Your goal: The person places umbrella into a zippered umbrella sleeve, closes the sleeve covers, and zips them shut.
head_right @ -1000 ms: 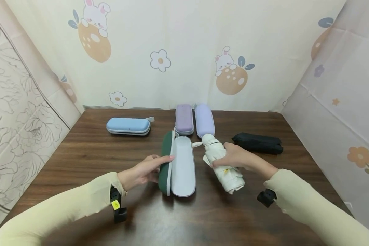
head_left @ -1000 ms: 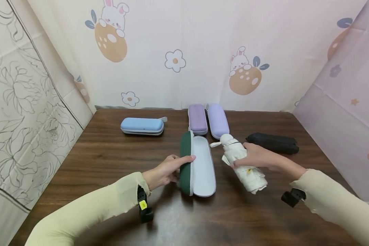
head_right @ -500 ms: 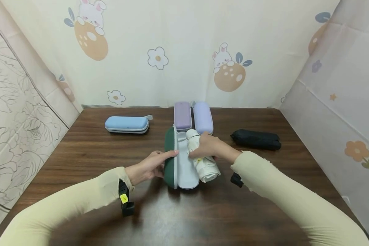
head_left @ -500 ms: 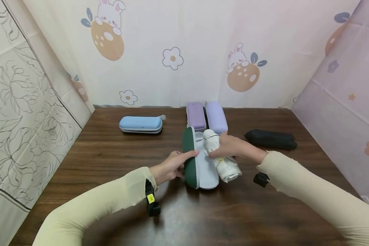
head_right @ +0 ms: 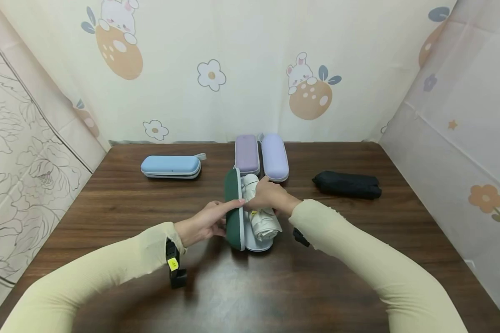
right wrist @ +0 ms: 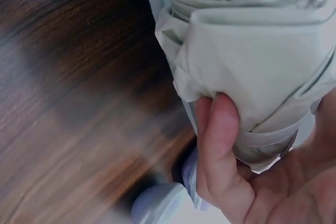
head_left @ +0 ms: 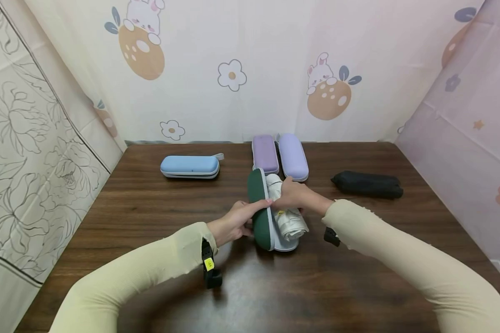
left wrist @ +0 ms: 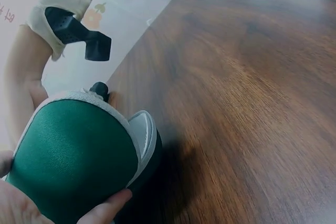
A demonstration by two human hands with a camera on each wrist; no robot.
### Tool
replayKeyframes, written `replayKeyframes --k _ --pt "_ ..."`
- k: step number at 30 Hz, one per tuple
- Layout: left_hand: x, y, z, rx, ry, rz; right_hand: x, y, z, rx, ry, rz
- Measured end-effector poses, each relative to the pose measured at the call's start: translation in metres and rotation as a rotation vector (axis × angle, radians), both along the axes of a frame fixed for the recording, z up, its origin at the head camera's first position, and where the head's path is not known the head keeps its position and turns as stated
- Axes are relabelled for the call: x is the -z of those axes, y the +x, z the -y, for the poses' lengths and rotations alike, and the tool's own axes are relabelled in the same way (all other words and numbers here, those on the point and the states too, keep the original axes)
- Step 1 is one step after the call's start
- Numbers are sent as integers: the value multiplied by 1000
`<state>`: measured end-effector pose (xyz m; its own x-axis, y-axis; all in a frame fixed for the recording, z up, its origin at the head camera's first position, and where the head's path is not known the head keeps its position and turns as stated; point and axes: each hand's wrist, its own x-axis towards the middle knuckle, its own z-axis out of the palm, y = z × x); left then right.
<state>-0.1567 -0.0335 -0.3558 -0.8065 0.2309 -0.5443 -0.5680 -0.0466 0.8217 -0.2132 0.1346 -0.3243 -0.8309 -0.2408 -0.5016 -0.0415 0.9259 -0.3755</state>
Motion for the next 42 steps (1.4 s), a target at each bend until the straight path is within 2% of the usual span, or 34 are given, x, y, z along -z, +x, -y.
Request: replayKeyframes --k 10,19,27,30,33,37,40,42 --pt "-1 -5 -4 -33 34 50 14 -3 10 26 20 -21" --pt "1 -8 -5 -52 57 61 21 1 18 76 43 -27" --pt "-2 -9 -4 -53 49 66 37 8 14 70 28 -188" --pt "-2 -10 -3 -53 41 55 40 9 12 68 6 -212" --pt "-2 -10 -3 -45 38 50 41 9 5 88 -44 -174" --pt "0 -9 -2 -31 35 60 40 12 -9 207 -197 -86" --pt "1 -9 1 -28 27 63 38 15 -19 287 -339 10" --pt "2 -10 2 -24 20 65 38 17 -25 305 -435 117"
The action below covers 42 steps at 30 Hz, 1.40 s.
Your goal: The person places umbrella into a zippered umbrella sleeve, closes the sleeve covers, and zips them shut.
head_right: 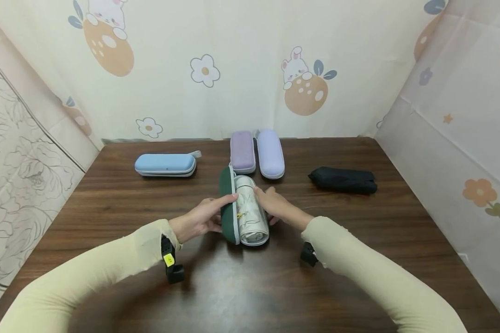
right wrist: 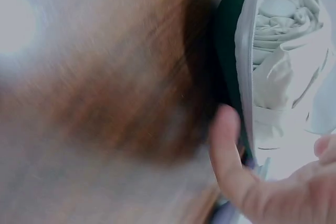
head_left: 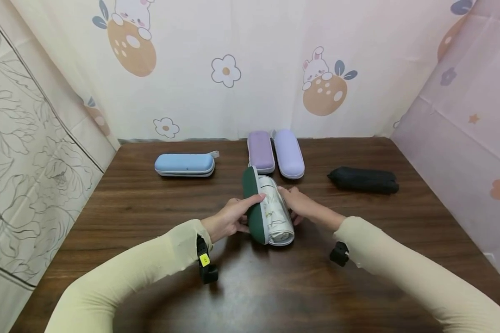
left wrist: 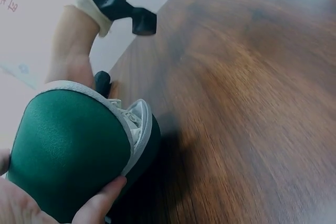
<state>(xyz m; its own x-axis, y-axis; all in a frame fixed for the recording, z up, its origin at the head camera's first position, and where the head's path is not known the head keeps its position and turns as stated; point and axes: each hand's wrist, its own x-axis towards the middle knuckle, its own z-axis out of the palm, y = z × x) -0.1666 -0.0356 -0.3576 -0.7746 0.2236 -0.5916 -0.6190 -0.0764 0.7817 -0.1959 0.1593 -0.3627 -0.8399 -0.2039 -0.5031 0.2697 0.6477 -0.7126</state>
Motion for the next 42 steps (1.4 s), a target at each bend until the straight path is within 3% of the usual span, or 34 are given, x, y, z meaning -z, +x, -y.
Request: replayKeyframes --k 4,7,21,25,33,38,42 --pt "0 -2 1 20 -24 1 3 5 -6 -23 -223 185" --pt "-1 -4 0 42 -49 1 4 9 -6 -23 -298 233" --pt "0 -12 -9 109 -204 19 0 9 2 -89 -373 255" --pt "-2 -9 -9 112 -193 -7 0 9 2 -87 -377 249" --pt "4 -10 -2 134 -157 -13 3 7 3 17 -337 244" --pt "12 -10 3 171 -170 -28 5 7 1 8 -350 237" --pt "16 -10 3 195 -120 -19 8 6 -2 -11 -355 249"
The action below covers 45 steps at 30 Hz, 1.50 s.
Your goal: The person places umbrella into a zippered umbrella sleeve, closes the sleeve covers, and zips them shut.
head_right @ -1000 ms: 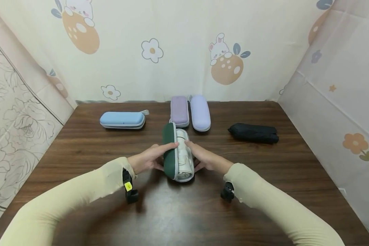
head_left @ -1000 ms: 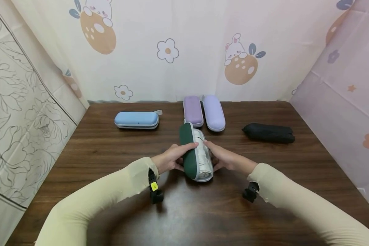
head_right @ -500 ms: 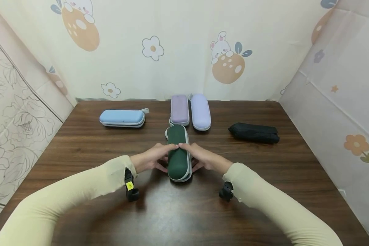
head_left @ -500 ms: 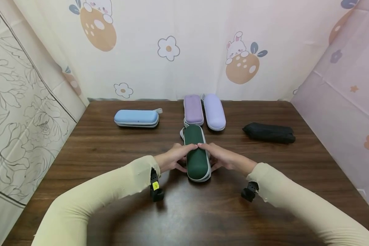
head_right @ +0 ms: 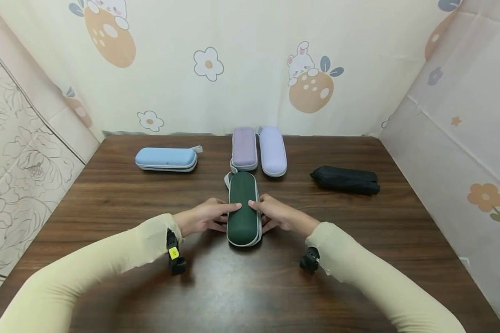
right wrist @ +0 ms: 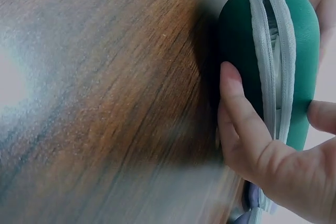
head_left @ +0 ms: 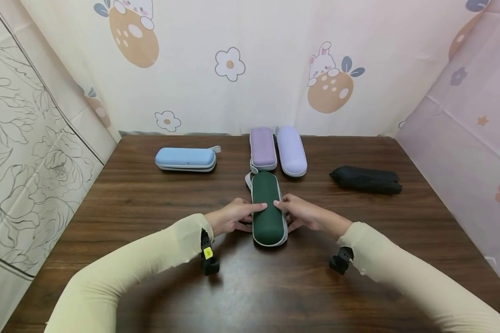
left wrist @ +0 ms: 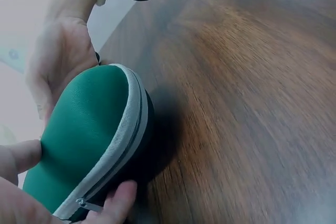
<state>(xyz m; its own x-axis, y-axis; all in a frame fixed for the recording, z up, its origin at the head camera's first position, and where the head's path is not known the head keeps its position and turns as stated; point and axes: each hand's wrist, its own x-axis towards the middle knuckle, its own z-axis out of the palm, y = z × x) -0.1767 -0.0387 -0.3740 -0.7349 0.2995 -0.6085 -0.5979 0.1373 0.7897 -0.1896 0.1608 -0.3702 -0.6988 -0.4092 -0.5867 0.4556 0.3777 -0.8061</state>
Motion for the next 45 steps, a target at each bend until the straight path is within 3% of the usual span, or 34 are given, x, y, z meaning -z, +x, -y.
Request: replayKeyframes --k 12,23,31,36,39,41,45 --pt "6 -2 -10 2 76 34 -5 4 -2 -110 30 -83" --pt "-13 -8 -5 -53 203 33 -43 0 -1 -166 50 -162" --pt "-22 -8 -5 -97 275 66 -56 0 1 -198 62 -189" --pt "-21 -6 -8 -178 344 90 -59 -2 1 -212 43 -190" --pt "-22 -4 -11 -254 398 103 -59 -4 -1 -202 56 -240" --pt "-23 -3 -13 -320 440 108 -59 -4 -3 -184 99 -318" --pt "-27 0 -17 -456 511 99 -61 -2 -5 -164 279 -563"
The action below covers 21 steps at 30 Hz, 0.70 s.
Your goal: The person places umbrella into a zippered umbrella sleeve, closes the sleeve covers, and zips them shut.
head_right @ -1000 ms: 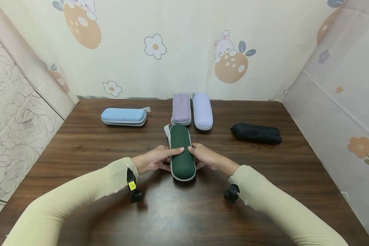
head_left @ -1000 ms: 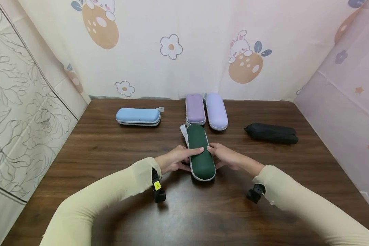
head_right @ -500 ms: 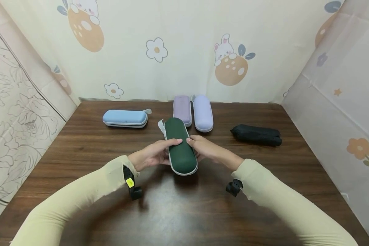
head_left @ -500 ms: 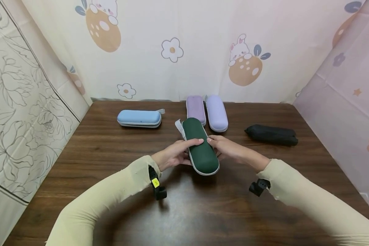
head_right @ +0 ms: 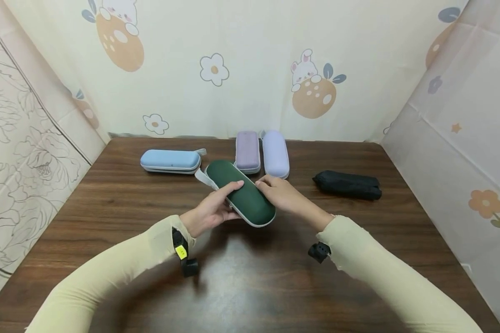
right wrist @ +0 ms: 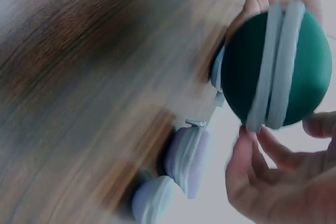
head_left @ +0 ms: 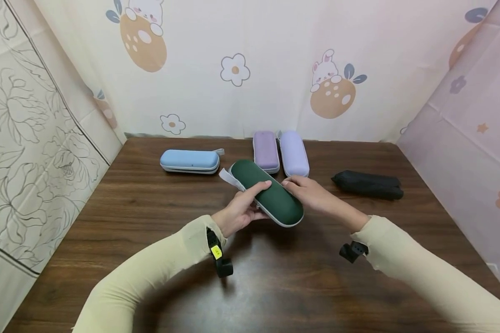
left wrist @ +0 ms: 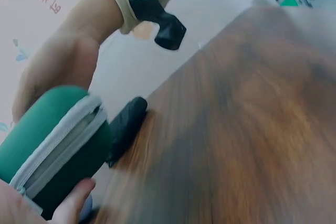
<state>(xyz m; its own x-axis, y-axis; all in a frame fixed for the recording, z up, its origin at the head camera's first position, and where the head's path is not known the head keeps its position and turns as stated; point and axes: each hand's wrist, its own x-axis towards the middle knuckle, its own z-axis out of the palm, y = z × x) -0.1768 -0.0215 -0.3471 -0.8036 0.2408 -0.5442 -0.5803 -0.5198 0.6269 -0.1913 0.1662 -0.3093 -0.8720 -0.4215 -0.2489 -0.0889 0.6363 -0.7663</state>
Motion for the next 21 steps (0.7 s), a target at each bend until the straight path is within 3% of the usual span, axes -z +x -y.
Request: replayKeyframes --k 3,8,13,16,21 --pt "-3 2 -3 -82 32 1 -2 3 0 48 82 -215" --pt "-5 3 -9 -207 57 0 -2 12 2 131 42 -507" --pt "-3 -1 -14 -349 75 14 4 25 10 54 60 -804" --pt "-3 -2 -17 -432 82 35 11 31 19 -3 111 -876" --pt "-2 -1 -27 -566 77 51 27 31 38 -14 214 -854"
